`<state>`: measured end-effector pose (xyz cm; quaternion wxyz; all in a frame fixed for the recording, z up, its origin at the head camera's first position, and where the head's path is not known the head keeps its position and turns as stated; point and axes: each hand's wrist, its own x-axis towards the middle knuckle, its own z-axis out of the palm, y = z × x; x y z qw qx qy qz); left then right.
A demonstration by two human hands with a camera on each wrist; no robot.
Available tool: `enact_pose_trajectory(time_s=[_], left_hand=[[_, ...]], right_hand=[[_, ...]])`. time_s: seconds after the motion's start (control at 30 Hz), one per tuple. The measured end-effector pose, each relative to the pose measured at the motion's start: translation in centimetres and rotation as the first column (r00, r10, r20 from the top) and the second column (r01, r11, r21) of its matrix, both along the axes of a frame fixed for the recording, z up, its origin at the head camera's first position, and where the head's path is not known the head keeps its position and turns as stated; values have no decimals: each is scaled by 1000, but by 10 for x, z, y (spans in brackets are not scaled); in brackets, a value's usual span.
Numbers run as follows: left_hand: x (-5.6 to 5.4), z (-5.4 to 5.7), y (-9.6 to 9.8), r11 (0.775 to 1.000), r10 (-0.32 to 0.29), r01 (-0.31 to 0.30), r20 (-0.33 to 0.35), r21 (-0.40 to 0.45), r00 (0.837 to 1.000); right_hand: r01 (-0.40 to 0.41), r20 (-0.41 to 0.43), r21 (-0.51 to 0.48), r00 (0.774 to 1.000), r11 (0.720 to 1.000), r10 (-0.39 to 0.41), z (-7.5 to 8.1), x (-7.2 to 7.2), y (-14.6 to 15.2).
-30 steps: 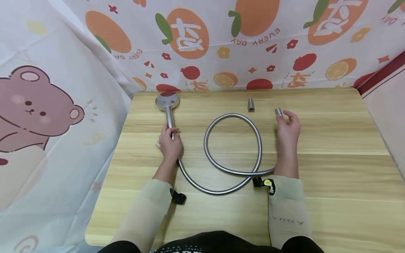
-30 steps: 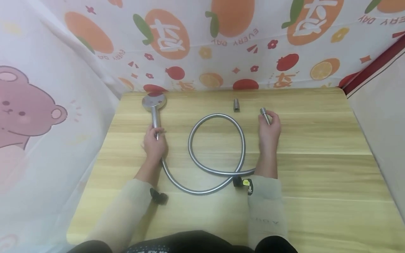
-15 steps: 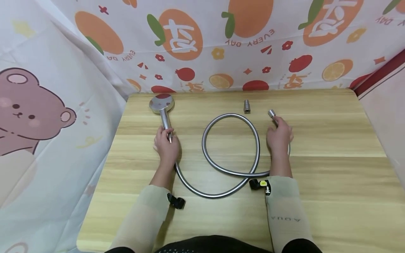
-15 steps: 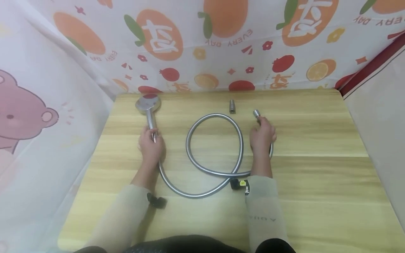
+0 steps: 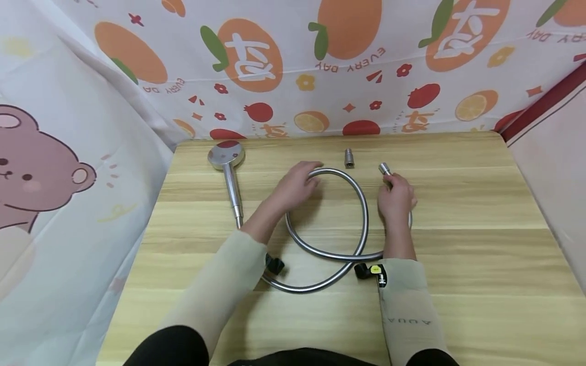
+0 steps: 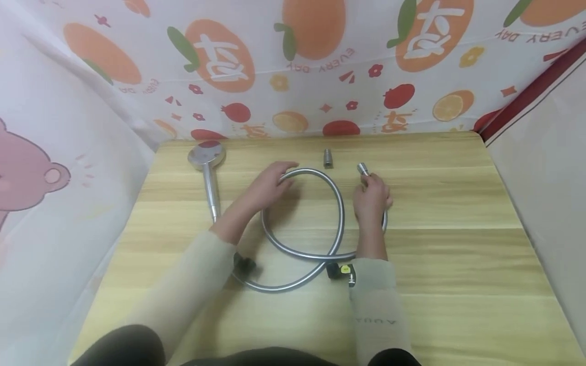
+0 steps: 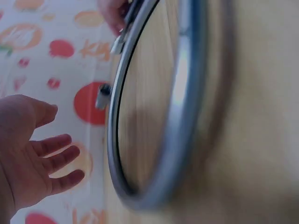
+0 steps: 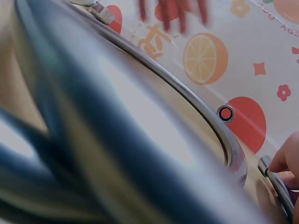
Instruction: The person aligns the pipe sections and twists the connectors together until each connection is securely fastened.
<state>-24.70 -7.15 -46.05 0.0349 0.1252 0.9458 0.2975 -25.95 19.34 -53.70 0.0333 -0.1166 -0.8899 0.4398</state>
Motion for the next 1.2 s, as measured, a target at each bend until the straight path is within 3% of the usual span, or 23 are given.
enact_pose_trajectory(time_s=[0.1,0.27,0.4,0.53,0.6,0.73,0.8,0.93,1.07,1.2], left_hand=[[-23,-1,21,992,-72,76,44,-97,996],[-52,-10,48,981,-73,96,139,-167,988],[-64,-21,66,966,-64,113,211,-233,975],[-70,-31,77,941,-59,132,233,-313,971],[-73,-33,81,943,-64,137,239,-302,969],[-80,-33,84,984,-48,87,242,-153,969],[-83,-34,83,995,-27,50,238,-89,971],[-84,-37,84,994,30,-6,228,-107,973],[-83,-44,84,988,94,-73,155,-134,983],[-86,-51,85,985,165,-161,82,-54,983]], right_hand=[[-7,-9,3,1000,1000,7,-3,-1,-5],[-4,-6,2,1000,1000,4,-3,-3,-11],[13,4,-16,1000,1000,-13,-2,-2,-13],[30,10,-30,999,999,-30,-2,-1,-13],[39,16,-31,999,999,-39,-2,-1,-12],[53,12,-24,999,998,-53,-2,-2,-10],[56,12,-23,998,998,-56,-2,-3,-8],[62,24,-32,998,998,-61,-2,-4,-8],[58,12,-35,998,998,-57,-1,-3,-9],[68,7,-36,998,997,-68,1,-3,-8]])
